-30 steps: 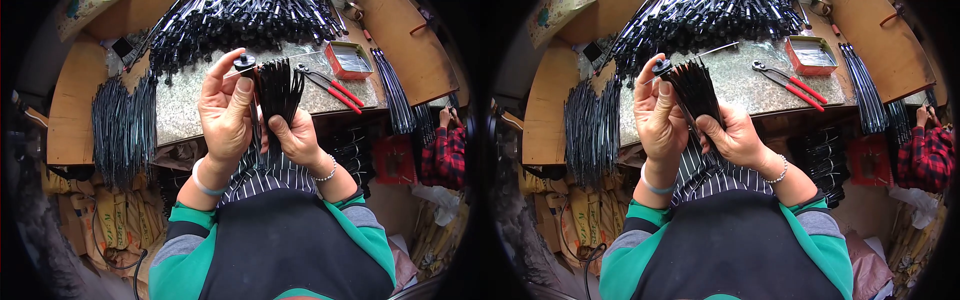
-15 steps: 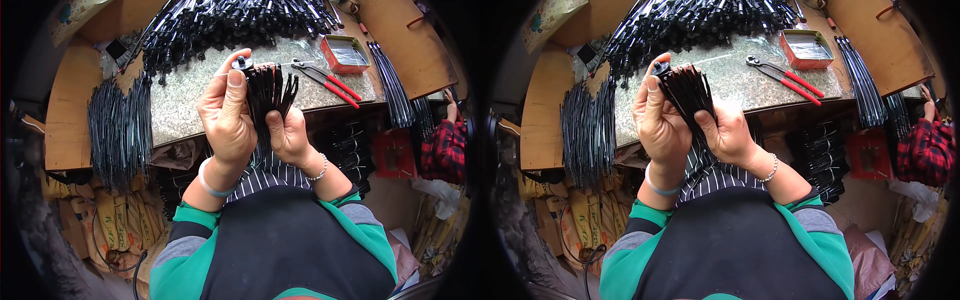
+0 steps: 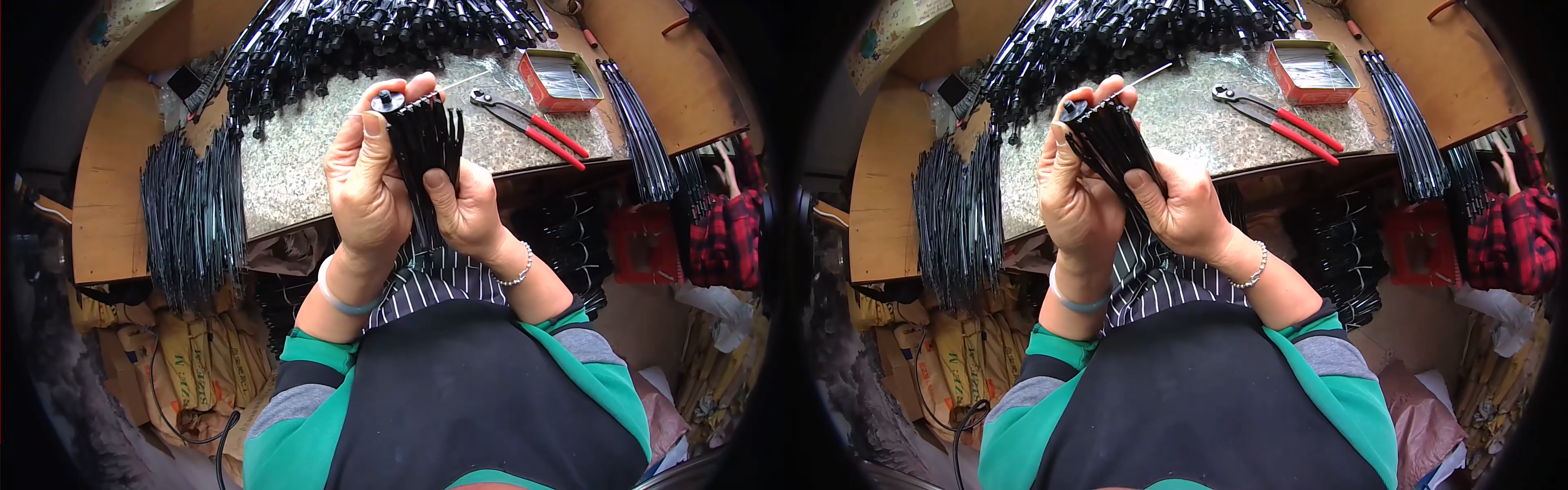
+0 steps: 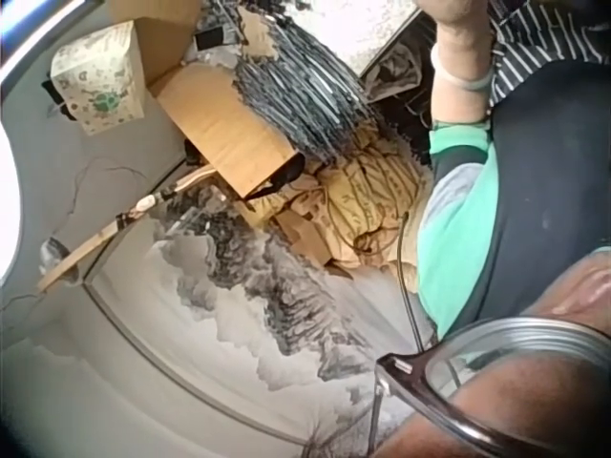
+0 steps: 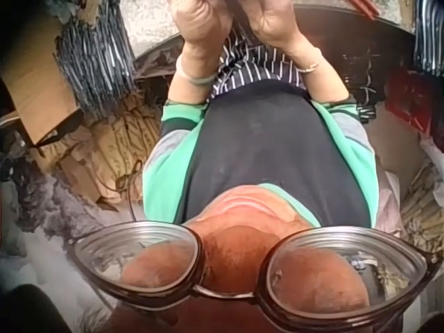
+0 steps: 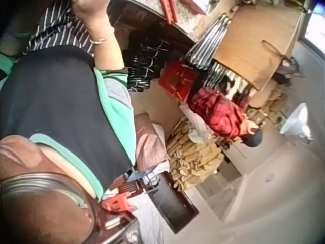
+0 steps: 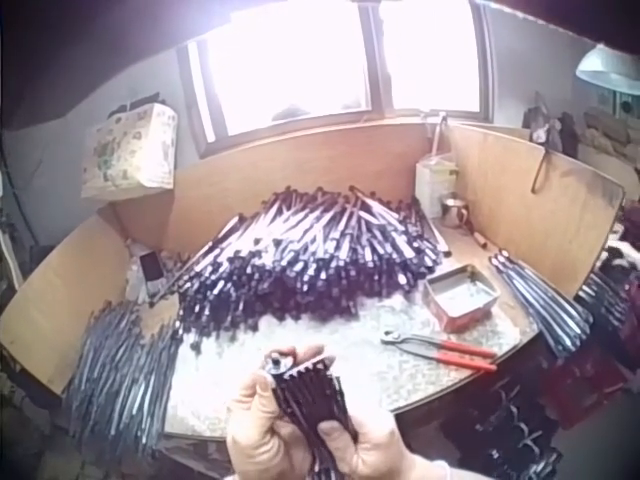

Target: Bundling black plastic components and securing them into a circular base using pliers.

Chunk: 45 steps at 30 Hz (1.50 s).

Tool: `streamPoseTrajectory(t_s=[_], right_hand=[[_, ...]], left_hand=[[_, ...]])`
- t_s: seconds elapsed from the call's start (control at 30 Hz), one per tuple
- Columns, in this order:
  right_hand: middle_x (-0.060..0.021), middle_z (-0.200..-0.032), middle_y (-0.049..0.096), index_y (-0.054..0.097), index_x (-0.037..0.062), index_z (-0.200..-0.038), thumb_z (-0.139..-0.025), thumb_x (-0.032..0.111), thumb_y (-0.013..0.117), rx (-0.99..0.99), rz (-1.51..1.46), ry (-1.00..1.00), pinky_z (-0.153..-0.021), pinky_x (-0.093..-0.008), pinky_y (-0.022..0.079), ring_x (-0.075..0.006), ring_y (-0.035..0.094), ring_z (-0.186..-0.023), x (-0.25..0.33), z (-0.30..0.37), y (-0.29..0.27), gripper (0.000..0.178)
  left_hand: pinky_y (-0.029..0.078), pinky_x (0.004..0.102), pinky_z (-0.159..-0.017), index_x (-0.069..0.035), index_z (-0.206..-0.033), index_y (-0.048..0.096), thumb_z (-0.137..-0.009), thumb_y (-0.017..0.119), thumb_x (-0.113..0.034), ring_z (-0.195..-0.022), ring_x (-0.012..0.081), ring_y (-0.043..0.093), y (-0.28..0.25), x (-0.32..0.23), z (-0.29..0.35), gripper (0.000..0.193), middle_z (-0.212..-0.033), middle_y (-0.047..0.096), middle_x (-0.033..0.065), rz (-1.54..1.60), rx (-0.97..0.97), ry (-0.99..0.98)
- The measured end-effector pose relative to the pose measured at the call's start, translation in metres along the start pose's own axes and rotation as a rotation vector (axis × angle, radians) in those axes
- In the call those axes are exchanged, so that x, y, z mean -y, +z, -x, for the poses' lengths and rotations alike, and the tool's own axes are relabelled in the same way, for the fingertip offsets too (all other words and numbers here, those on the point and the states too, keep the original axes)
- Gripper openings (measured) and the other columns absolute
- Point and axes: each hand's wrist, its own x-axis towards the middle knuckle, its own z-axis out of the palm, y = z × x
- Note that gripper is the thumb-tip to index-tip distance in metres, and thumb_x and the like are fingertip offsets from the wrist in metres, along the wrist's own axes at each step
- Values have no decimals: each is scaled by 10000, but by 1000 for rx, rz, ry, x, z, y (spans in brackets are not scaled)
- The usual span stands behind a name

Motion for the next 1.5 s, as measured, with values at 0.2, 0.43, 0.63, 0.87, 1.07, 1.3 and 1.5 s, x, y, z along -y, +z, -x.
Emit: streamPoseTrajectory(t_s=[0.2, 0.43, 0.63, 0.87, 1.07, 1.3, 1.5], right_hand=[[-138, -739, 595, 580, -16, -949, -890, 189, 538, 9, -41, -32, -587, -311, 453, -238, 580, -632, -4, 0, -2, 217], [-140, -757, 596, 570, -11, -984, -899, 204, 521, 57, -111, 4, -600, -321, 456, -250, 592, -657, -4, -3, -1, 237], [-162, -794, 601, 559, -12, -1008, -909, 237, 503, 56, -85, 33, -629, -325, 462, -280, 606, -692, -10, -4, -1, 274], [-167, -790, 602, 553, -16, -1019, -916, 257, 490, 78, -89, 0, -632, -325, 463, -295, 604, -692, -10, -4, -1, 299], [-159, -755, 595, 561, -16, -993, -908, 256, 512, 13, -159, 0, -619, -323, 461, -282, 608, -691, -12, -3, 4, 290], [-141, -737, 600, 547, 2, -1002, -880, 222, 564, -29, 142, -56, -570, -331, 471, -288, 610, -636, -20, 3, 2, 252], [-109, -859, 621, 507, -16, -1129, -924, 257, 487, -19, 206, -32, -661, -270, 472, -147, 604, -772, -16, 11, 0, 342]], left_hand=[[477, 356, -891, 47, -1167, 444, -943, 427, -220, -1055, 281, 557, -5, 0, 0, 349, -1146, 546, 219, 65, 19, -46], [443, 362, -929, 42, -1162, 452, -940, 434, -244, -1084, 279, 536, -2, 0, -1, 362, -1168, 533, 213, 83, 57, -60], [415, 359, -959, 37, -1160, 461, -944, 424, -256, -1100, 264, 521, -3, 5, -3, 365, -1198, 518, 191, 15, -22, 12], [419, 351, -958, 45, -1143, 478, -947, 417, -259, -1109, 259, 514, -6, 2, -3, 367, -1206, 510, 193, 32, 71, -33], [455, 301, -888, 48, -1111, 505, -957, 395, -260, -1023, 201, 554, -9, 1, -4, 362, -1133, 548, 169, 3, 33, -114], [475, 206, -690, 45, -1139, 499, -952, 430, -267, -770, 87, 584, -6, 6, -6, 370, -890, 600, 59, -244, -145, 54], [481, 183, -673, 45, -1173, 498, -929, 488, -214, -748, 70, 593, -12, 12, -1, 357, -860, 626, 57, -571, -116, 248]])
